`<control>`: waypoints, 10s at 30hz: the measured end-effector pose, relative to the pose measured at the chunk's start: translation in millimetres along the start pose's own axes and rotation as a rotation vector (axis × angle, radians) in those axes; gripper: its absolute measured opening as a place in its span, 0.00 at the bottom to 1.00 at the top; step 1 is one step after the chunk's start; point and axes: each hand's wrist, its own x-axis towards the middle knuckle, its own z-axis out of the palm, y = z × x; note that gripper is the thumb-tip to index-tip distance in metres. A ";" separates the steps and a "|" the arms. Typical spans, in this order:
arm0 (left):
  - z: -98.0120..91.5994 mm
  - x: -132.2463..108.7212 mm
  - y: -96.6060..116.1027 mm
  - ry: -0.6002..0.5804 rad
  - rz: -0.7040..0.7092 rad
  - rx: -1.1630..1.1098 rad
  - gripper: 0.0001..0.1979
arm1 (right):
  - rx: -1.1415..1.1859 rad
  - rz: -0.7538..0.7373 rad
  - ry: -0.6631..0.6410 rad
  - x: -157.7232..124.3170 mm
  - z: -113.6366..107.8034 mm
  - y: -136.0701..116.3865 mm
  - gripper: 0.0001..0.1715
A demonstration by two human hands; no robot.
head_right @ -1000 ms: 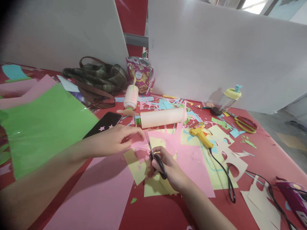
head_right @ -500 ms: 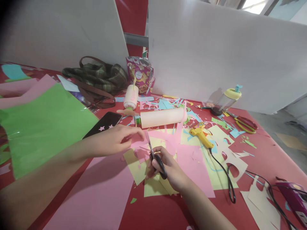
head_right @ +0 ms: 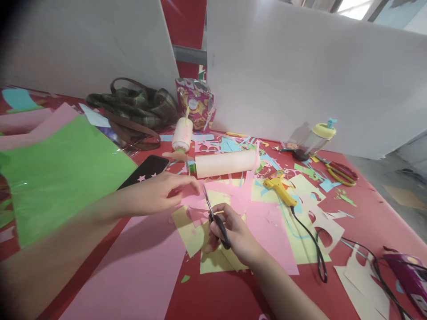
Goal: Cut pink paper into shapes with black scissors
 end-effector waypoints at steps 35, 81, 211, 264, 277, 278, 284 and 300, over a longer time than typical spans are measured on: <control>-6.7 0.0 3.2 -0.030 -0.028 -0.011 0.17 | 0.035 0.014 0.066 3.0 1.6 4.8 0.18; 1.5 4.8 -2.2 -0.148 0.029 -0.160 0.18 | 0.041 -0.008 0.034 1.8 2.1 2.1 0.19; 105.1 39.9 -16.1 0.244 -0.003 -0.903 0.06 | -1.031 -0.182 0.660 -6.4 -78.8 -28.3 0.23; 109.1 34.7 -14.3 0.548 0.078 -0.809 0.08 | -0.574 -0.603 0.724 3.0 -64.4 -71.6 0.17; 117.8 34.1 -11.7 0.363 0.016 -0.957 0.03 | -0.470 -0.576 0.397 22.5 -44.6 -39.7 0.15; 117.8 34.9 -13.1 0.392 0.005 -0.955 0.03 | -0.466 -0.602 0.453 23.2 -45.1 -37.7 0.17; 112.0 37.5 -18.1 0.473 -0.033 -1.050 0.17 | -0.420 -0.629 0.918 20.4 -44.6 -17.3 0.19; 112.7 38.2 -20.6 0.427 0.011 -0.869 0.10 | -0.284 -0.428 0.815 13.7 -30.3 3.8 0.14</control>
